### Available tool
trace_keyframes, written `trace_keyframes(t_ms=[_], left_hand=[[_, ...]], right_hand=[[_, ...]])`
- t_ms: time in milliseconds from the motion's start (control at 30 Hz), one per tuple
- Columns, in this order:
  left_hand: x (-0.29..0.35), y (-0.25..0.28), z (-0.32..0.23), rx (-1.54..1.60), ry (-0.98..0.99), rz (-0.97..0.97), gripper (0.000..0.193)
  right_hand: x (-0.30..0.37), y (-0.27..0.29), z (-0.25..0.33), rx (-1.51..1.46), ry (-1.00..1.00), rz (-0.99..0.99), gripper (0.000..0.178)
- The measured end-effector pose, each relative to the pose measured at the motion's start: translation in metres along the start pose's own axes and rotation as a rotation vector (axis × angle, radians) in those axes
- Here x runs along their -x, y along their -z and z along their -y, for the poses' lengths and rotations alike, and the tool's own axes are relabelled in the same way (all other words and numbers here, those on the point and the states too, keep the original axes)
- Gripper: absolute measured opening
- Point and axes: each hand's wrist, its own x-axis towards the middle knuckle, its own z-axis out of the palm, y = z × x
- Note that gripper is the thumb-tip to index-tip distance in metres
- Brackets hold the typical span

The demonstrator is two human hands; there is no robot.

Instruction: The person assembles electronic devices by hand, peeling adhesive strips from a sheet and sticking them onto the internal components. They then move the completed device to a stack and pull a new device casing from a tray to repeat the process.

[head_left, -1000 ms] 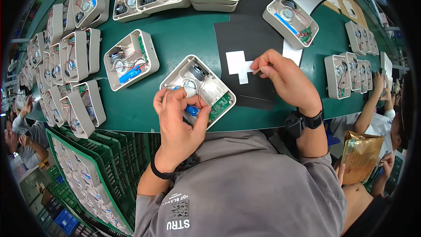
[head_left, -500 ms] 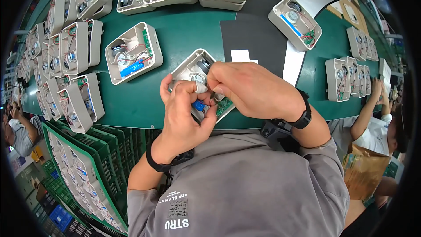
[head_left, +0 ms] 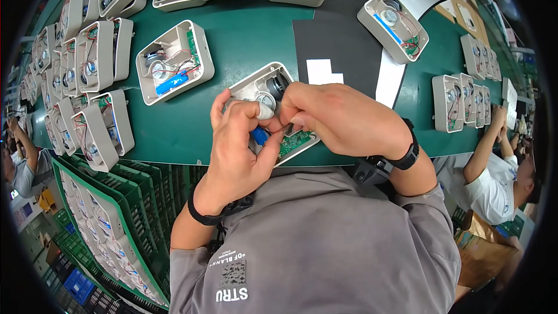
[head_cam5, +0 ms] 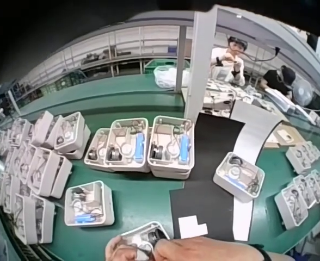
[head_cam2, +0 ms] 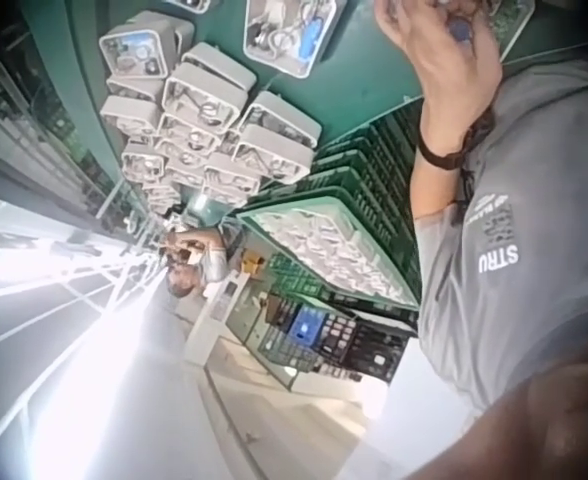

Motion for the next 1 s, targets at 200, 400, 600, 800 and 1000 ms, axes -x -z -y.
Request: trace_keyframes(t_ms=[200, 400, 600, 800, 1000], left_hand=[[-0.002, -0.001, -0.002, -0.055, -0.009, -0.026, 0.048], [0.0, -0.002, -0.003, -0.058, 0.003, -0.037, 0.049], [0.0, 0.001, -0.01, 0.068, 0.093, -0.038, 0.052], [0.002, -0.003, -0.005, 0.025, 0.086, -0.058, 0.054], [0.003, -0.016, -0.002, -0.106, -0.037, -0.213, 0.046]], right_hand=[[-0.006, -0.006, 0.004, 0.138, 0.046, 0.023, 0.009], [-0.001, -0.024, 0.003, 0.143, 0.118, -0.176, 0.015], [0.001, -0.035, 0.001, 0.236, 0.136, -0.262, 0.017], [0.002, -0.031, 0.001, 0.189, 0.156, -0.278, 0.018], [0.0, -0.025, 0.003, 0.194, 0.13, -0.238, 0.018]])
